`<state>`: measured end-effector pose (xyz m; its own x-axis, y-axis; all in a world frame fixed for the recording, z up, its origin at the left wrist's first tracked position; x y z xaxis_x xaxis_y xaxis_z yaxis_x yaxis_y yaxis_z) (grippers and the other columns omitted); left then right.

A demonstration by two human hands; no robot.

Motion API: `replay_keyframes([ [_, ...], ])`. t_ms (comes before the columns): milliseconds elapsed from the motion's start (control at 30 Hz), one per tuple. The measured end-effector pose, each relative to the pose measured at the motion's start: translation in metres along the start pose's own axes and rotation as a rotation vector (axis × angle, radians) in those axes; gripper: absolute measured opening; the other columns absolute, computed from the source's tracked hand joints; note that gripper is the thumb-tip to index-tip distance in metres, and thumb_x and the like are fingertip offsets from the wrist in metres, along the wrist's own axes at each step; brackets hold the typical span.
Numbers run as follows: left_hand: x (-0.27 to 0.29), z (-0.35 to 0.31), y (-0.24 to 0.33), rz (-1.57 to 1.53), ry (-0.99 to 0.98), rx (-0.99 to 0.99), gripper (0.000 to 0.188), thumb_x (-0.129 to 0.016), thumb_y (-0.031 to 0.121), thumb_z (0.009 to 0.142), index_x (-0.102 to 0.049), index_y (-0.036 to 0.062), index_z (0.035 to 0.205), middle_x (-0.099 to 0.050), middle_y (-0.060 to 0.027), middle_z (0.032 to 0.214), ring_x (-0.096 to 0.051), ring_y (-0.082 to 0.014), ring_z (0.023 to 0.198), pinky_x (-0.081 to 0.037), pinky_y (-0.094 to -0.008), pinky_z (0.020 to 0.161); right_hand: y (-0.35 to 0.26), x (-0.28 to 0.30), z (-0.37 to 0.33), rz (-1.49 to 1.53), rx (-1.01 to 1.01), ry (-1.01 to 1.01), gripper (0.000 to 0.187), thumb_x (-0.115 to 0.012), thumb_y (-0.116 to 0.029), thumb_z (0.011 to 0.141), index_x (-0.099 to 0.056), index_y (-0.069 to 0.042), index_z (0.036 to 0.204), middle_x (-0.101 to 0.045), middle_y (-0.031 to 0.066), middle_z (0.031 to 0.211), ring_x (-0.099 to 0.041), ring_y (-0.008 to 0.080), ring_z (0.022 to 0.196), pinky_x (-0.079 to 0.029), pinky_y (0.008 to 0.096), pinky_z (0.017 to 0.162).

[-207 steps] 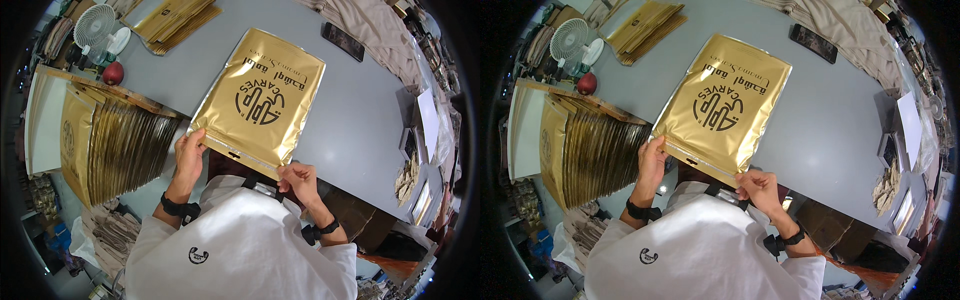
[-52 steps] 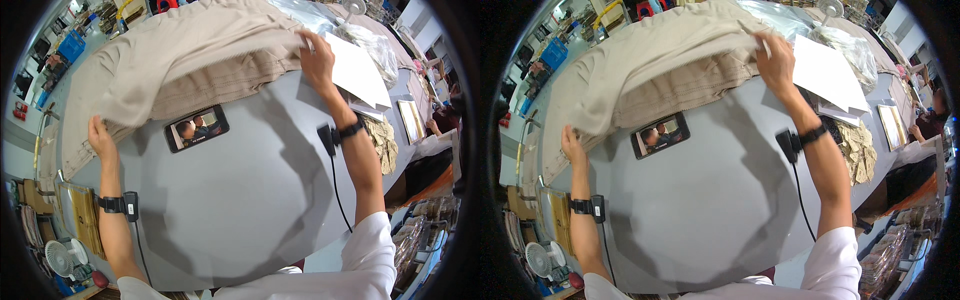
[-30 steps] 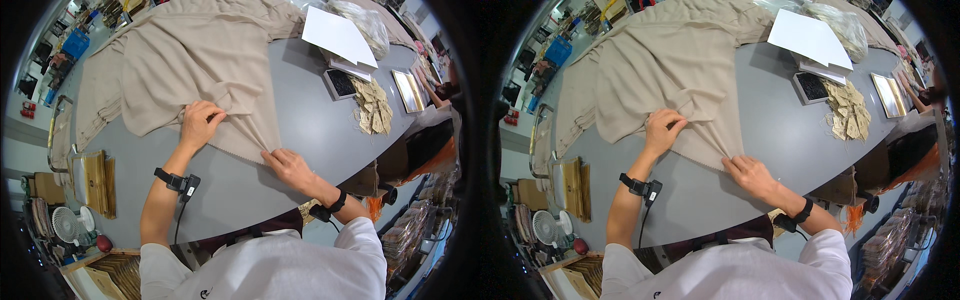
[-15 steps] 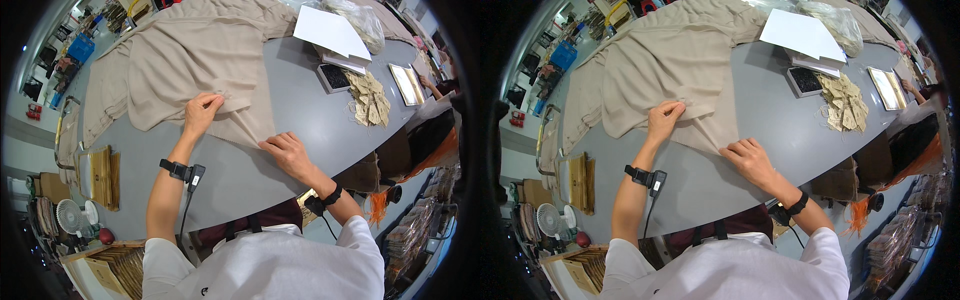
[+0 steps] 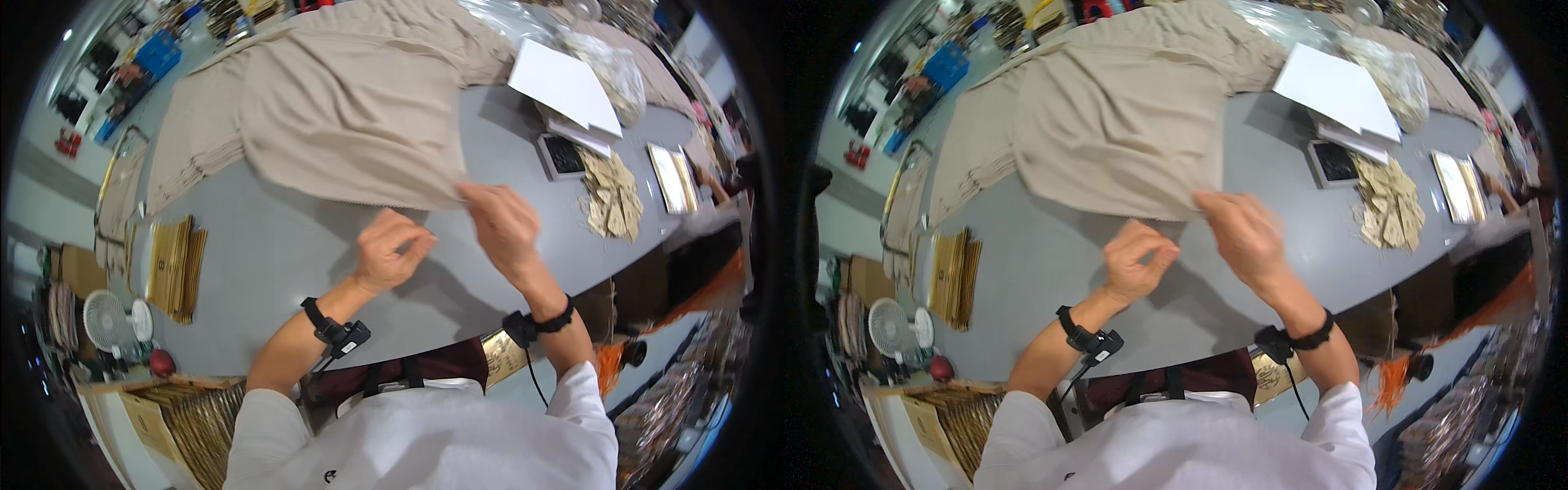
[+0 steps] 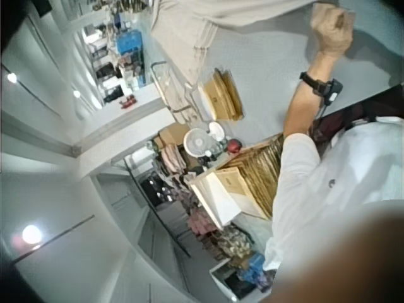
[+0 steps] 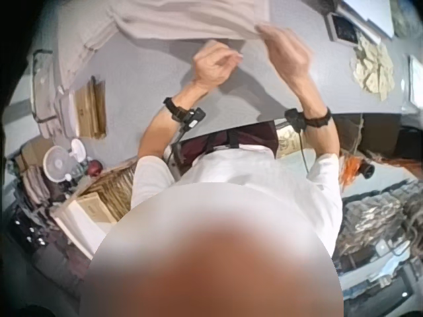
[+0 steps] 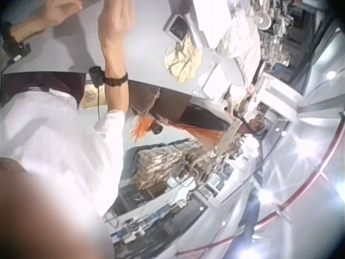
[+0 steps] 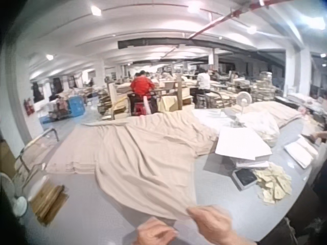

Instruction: The person folds a beige garment on a table, places it into a gold mailing bag, seals the bag, and sets it aside. The process is repeated for multiple garments, each with a tag attached before packaging.

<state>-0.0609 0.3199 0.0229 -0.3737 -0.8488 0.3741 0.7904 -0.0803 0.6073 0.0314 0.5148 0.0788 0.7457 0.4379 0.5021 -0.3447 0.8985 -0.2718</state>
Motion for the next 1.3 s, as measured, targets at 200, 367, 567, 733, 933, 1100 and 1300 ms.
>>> replay_keyframes([
  [200, -0.010, 0.013, -0.054, -1.091, -0.168, 0.687, 0.093, -0.057, 0.074, 0.095, -0.035, 0.0118, 0.161, -0.063, -0.0133, 0.140, -0.064, -0.0238, 0.121, -0.052, -0.0387, 0.096, -0.001, 0.085, 0.018, -0.390, -0.010, 0.139, 0.031, -0.076, 0.016, 0.078, -0.077, 0.002, 0.105, -0.078, 0.0152, 0.098, -0.075, 0.0295, 0.088, -0.061, 0.0367, 0.080],
  [367, 0.028, 0.061, -0.087, -1.165, 0.215, 0.681, 0.120, -0.041, 0.097, 0.079, -0.023, 0.0147, 0.165, -0.052, -0.0128, 0.149, -0.052, -0.0252, 0.134, -0.047, -0.0430, 0.104, 0.038, 0.159, 0.020, -0.390, -0.049, 0.380, 0.019, -0.066, 0.005, 0.099, -0.071, 0.007, 0.117, -0.075, 0.0164, 0.116, -0.070, 0.0291, 0.107, -0.060, 0.0402, 0.088],
  [567, 0.105, 0.067, -0.123, -1.218, 0.636, 0.602, 0.123, -0.056, 0.090, 0.082, -0.018, 0.0062, 0.164, -0.036, -0.0126, 0.164, -0.037, -0.0307, 0.149, -0.032, -0.0482, 0.123, 0.087, 0.235, 0.022, -0.130, -0.438, 0.672, 0.033, -0.056, -0.018, 0.111, -0.066, 0.009, 0.127, -0.070, 0.0174, 0.130, -0.067, 0.0246, 0.118, -0.054, 0.0375, 0.105],
  [733, 0.200, 0.041, -0.169, -1.137, 0.903, 0.499, 0.086, -0.055, 0.072, 0.098, -0.045, 0.0065, 0.152, -0.055, -0.0120, 0.150, -0.054, -0.0279, 0.137, -0.044, -0.0473, 0.116, 0.132, 0.282, 0.005, -0.165, -0.577, 0.845, 0.039, -0.064, -0.023, 0.107, -0.067, 0.009, 0.128, -0.069, 0.0160, 0.131, -0.066, 0.0232, 0.117, -0.053, 0.0355, 0.105],
  [933, 0.300, 0.006, -0.264, -0.660, 1.122, 1.013, 0.062, -0.087, 0.021, 0.087, -0.059, -0.0030, 0.137, -0.067, -0.0141, 0.130, -0.068, -0.0271, 0.114, -0.057, -0.0405, 0.096, 0.164, 0.278, -0.021, 0.037, -0.561, 0.744, 0.041, -0.066, -0.024, 0.106, -0.066, 0.008, 0.132, -0.068, 0.0144, 0.134, -0.065, 0.0224, 0.120, -0.052, 0.0349, 0.106],
  [1100, 0.385, -0.024, -0.278, -0.384, 1.281, 0.934, 0.057, -0.082, 0.016, 0.091, -0.058, -0.0079, 0.137, -0.067, -0.0189, 0.132, -0.068, -0.0319, 0.113, -0.056, -0.0439, 0.094, 0.165, 0.253, -0.064, -0.139, -0.687, 0.545, 0.035, -0.069, -0.024, 0.105, -0.070, 0.007, 0.122, -0.072, 0.0094, 0.117, -0.064, 0.0160, 0.105, -0.051, 0.0322, 0.097],
  [1300, 0.475, -0.040, -0.234, -0.354, 1.569, 0.828, 0.054, -0.080, 0.014, 0.090, -0.058, -0.0099, 0.133, -0.066, -0.0210, 0.132, -0.069, -0.0331, 0.111, -0.058, -0.0458, 0.093, 0.191, 0.253, -0.140, -0.209, -0.830, 0.460, 0.035, -0.065, -0.027, 0.108, -0.071, 0.004, 0.122, -0.071, 0.0055, 0.111, -0.062, 0.0134, 0.101, -0.049, 0.0294, 0.095],
])
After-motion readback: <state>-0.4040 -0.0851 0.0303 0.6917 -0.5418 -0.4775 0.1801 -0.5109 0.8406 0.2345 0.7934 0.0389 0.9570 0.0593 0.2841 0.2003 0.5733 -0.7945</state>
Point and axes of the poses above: each hand's wrist, its own z-axis towards the middle knuckle, its own x-axis out of the back of the hand, y = z × x, the point moved 1 cm from there along z, towards the middle knuckle
